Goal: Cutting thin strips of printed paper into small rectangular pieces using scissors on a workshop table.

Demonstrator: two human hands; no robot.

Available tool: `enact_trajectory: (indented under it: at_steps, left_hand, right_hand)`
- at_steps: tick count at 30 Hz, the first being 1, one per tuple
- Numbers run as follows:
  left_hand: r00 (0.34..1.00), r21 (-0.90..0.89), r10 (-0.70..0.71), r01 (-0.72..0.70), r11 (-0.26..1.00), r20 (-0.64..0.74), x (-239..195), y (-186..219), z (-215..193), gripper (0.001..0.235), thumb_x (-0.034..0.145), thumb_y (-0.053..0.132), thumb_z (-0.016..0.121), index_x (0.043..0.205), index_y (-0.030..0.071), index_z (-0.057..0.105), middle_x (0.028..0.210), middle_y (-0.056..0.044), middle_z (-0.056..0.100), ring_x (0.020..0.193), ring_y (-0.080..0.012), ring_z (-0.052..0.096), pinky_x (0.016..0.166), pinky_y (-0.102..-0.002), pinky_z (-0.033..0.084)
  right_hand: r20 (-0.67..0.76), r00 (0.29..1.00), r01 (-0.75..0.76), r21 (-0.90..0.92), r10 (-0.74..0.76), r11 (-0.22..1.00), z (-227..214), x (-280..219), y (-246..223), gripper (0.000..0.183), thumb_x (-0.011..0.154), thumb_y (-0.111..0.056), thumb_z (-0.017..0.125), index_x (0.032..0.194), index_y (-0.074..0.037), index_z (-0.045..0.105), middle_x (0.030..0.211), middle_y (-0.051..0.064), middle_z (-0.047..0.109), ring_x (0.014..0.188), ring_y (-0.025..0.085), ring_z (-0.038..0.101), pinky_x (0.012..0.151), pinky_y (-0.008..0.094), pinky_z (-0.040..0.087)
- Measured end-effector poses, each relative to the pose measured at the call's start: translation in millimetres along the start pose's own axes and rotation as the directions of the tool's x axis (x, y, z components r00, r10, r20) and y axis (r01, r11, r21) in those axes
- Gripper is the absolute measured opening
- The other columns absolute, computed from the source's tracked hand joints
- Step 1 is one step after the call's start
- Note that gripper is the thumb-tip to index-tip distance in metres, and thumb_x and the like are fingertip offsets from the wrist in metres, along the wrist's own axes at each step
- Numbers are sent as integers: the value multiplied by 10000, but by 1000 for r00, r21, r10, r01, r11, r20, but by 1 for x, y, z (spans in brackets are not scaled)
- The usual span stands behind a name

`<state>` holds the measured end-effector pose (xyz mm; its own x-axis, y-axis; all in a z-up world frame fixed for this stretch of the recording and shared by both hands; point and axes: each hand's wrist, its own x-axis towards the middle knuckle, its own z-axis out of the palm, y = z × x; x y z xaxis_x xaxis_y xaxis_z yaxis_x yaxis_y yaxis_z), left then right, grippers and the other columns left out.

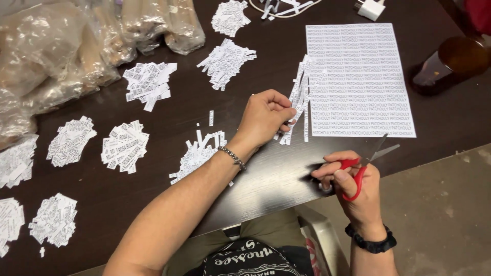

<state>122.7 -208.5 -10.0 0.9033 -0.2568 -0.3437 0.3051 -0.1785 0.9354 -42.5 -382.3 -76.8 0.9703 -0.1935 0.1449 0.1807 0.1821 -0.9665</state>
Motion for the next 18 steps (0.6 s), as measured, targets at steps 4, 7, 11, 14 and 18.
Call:
enact_trajectory:
  at_steps: [4, 7, 11, 14, 18]
  left_hand:
    - [999, -11, 1, -1, 1000, 36, 1, -9, 10, 89, 868, 20, 725, 885, 38, 640, 738, -141, 755, 565, -159, 690, 513, -230, 559]
    - [999, 54, -3, 1, 999, 43, -1, -12, 13, 87, 871, 7, 724, 878, 42, 645, 732, -117, 749, 604, -140, 705, 555, -230, 609]
    - [995, 187, 76, -86, 979, 58, -4, -14, 16, 85, 836, 37, 730, 852, 70, 654, 714, -49, 722, 587, -138, 727, 547, -226, 606]
    - [989, 293, 129, -146, 945, 79, -11, -12, 14, 87, 831, 61, 734, 847, 96, 655, 706, -7, 733, 609, -98, 699, 605, -239, 571]
    - [894, 566, 403, -439, 698, 197, -23, -6, -6, 57, 896, 146, 693, 918, 144, 641, 760, 57, 788, 697, -142, 750, 703, -322, 527]
  right_hand:
    - [5, 1000, -1, 33, 1, 999, -2, 0, 1, 420, 952, -296, 680, 1072, 105, 647, 876, 178, 765, 597, 177, 610, 563, 266, 522]
    - [17, 1000, -3, 56, 2, 998, -3, 0, 2, 458, 944, -323, 691, 1101, 103, 632, 859, 184, 771, 606, 169, 633, 564, 255, 529]
    - [19, 1000, -3, 55, 2, 998, -9, -3, 6, 448, 945, -335, 691, 1081, 91, 657, 873, 170, 769, 618, 187, 638, 572, 272, 535]
    - [37, 999, 22, 116, -26, 993, -11, -5, 6, 431, 958, -318, 691, 1098, 87, 645, 867, 180, 773, 620, 194, 635, 581, 286, 527]
    - [77, 993, 73, 247, -95, 966, -18, -10, 8, 506, 969, -366, 744, 1162, 81, 608, 877, 201, 773, 705, 214, 689, 588, 283, 544]
